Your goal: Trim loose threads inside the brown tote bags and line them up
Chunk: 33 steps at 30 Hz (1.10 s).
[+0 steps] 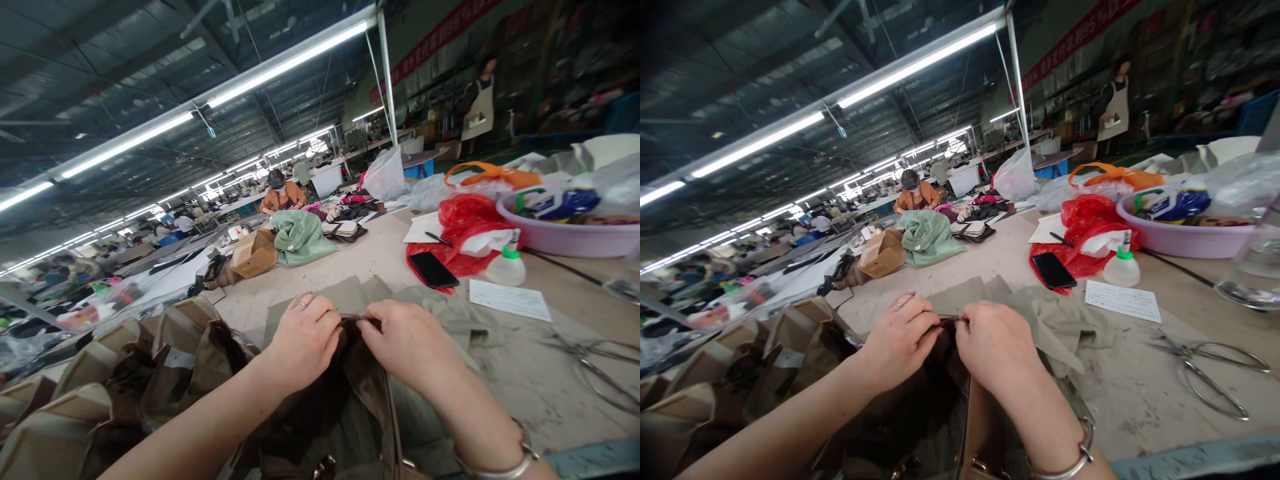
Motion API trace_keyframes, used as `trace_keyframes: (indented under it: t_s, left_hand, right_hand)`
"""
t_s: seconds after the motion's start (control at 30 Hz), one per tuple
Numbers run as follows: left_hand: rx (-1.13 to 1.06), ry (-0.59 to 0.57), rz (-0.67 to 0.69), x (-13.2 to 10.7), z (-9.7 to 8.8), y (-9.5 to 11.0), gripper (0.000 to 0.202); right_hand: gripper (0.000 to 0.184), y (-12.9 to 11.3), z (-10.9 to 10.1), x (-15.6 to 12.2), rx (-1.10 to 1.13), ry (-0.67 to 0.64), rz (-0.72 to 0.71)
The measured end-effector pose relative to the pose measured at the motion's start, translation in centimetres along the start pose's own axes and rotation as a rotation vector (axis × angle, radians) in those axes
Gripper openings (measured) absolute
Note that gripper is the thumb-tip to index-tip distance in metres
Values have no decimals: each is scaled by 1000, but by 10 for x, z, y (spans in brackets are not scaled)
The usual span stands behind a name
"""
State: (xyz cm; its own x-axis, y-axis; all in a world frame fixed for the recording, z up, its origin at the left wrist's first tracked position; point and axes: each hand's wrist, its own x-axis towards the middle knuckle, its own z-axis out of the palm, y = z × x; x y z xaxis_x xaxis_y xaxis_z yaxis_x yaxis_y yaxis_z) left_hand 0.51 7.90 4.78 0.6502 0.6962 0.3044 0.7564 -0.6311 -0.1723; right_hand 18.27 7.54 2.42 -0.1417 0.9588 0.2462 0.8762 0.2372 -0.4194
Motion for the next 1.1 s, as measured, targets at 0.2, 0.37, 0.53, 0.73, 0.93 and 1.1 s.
trace_keyframes:
  t_s: [0.2, 0.37, 0.53, 0.73, 0.93, 1.1]
  left_hand:
    - [45, -21, 77, 1, -3, 8, 13]
    - [29, -50, 121, 2, -5, 8, 14]
    - [-15, -53, 72, 0, -4, 5, 11]
    - [-143, 15, -84, -5, -2, 3, 13]
    - [-261, 42, 8, -5, 0, 1, 11]
    - [-362, 39, 34, -6, -2, -3, 13]
  right_hand:
    - [23, 2, -2, -1, 5, 6, -5]
    - [22, 3, -3, -3, 21, -8, -13]
    - [21, 5, -2, -3, 45, 2, -22]
    - [23, 8, -3, -4, 35, 13, -25]
    - [22, 10, -4, -3, 45, 28, -33]
    - [20, 10, -6, -4, 72, 22, -42]
